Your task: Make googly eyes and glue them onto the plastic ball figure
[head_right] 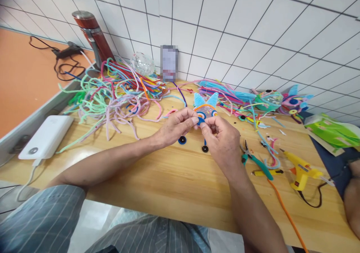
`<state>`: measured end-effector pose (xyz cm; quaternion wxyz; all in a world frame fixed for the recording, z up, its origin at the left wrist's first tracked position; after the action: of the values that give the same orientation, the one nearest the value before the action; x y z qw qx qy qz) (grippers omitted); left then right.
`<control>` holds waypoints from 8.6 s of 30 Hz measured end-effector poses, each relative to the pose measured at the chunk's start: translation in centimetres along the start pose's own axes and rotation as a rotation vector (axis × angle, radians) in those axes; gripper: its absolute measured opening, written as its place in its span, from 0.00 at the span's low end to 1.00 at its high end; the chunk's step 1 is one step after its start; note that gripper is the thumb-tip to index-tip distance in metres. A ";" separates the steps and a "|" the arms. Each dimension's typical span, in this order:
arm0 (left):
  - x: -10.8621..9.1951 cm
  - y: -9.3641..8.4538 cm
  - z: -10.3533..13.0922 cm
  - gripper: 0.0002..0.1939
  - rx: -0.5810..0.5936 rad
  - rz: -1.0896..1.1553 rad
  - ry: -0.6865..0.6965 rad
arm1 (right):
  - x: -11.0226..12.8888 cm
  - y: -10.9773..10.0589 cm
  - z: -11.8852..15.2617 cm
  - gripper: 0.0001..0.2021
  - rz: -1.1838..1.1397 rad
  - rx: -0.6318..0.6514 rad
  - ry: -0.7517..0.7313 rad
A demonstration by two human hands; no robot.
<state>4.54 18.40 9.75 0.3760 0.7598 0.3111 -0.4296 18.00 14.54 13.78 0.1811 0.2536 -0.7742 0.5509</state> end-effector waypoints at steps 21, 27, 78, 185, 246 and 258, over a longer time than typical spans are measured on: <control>0.5 -0.1 0.2 0.14 -0.006 -0.109 -0.011 | -0.1 0.0 -0.1 0.06 0.034 -0.015 -0.013; -2.4 0.2 -0.5 0.07 0.153 -0.455 0.112 | 0.6 -0.4 0.0 0.06 0.104 -0.031 -0.096; 0.1 -0.1 0.6 0.19 -0.092 0.064 0.039 | 0.4 0.2 0.1 0.09 -0.055 -0.034 0.005; -0.1 -0.6 -0.3 0.12 0.014 -0.179 0.022 | -0.6 -0.4 0.0 0.08 0.054 -0.069 -0.007; 5.2 7.3 17.4 0.08 0.762 -0.564 0.006 | -5.3 9.4 7.5 0.18 0.203 0.417 0.331; 5.0 4.8 14.9 0.09 0.447 -0.119 -0.292 | -6.1 9.1 8.3 0.18 -0.213 0.496 0.481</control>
<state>4.25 4.15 1.60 0.2138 0.7343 0.1950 -0.6140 17.56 10.33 0.71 0.3477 0.2321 -0.5214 0.7439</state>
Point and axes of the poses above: each hand's wrist, its own z-axis away from the middle knuckle, its own y-axis out of the palm, x = y × z, the point moved 9 cm from there along -z, towards the middle knuckle, and after that the axes turned 12 degrees about z, right-handed, at the moved point
